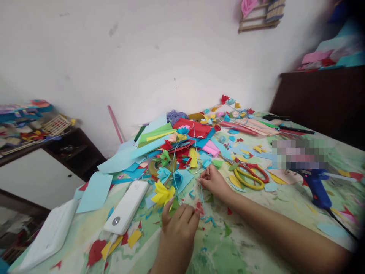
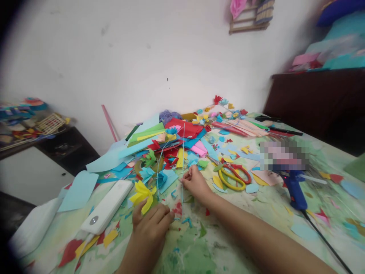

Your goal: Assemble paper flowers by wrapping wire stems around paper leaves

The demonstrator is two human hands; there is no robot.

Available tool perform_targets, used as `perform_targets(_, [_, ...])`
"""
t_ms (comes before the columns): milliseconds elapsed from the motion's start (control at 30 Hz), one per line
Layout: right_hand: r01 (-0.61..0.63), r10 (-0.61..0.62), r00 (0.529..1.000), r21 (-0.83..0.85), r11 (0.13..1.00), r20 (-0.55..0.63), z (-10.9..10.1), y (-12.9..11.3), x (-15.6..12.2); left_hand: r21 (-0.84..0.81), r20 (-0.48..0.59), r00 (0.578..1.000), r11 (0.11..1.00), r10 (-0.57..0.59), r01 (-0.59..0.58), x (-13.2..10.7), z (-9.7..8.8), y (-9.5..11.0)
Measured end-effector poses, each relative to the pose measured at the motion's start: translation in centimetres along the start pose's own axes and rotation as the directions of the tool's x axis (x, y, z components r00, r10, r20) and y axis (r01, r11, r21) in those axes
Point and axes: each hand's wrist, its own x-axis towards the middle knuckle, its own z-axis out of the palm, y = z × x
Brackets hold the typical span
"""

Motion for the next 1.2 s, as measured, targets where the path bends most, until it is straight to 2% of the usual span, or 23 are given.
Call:
perform_targets(67, [-0.001, 0.001, 1.000, 0.008, 1.000, 0.022, 0.3, 0.1, -0.2, -0.044, -0.028, 0.998, 0.997, -0.059, 0.058, -0.9, 0.2, 0.0])
perform_targets(167, [-0.028, 0.026, 0.997, 0.034, 0.999, 0.068, 0.7, 0.4, -0.3, -0.089, 0.012, 0.996, 0.992, -0.084, 0.085, -1.9, 0.7, 0.0])
perform_targets(433, [-0.033, 0.027, 0.993, 0.055, 0.998, 0.113, 0.8, 0.7, -0.5, -0.146, 0.040, 0.991, 0.981, -0.126, 0.130, -1.7, 1.3, 0.1])
perform_targets(733, [-0.046, 0.049, 0.990, -0.029, 0.999, 0.131, 0.6, 1.0, -0.5, -0.164, -0.016, 0.993, 0.980, -0.115, 0.111, -1.9, 1.6, 0.5])
perform_targets(1000, [-0.053, 0.064, 0.988, -0.077, 0.996, 0.141, 0.7, 0.2, -0.8, -0.138, -0.043, 0.997, 0.988, -0.070, 0.064, -1.8, 1.9, 0.6])
perform_targets(1200, [-0.011, 0.033, 0.996, -0.268, 0.963, 0.077, 0.0, -0.6, -1.1, -0.160, -0.154, 0.987, 0.987, -0.039, 0.014, -1.8, 1.2, 0.5])
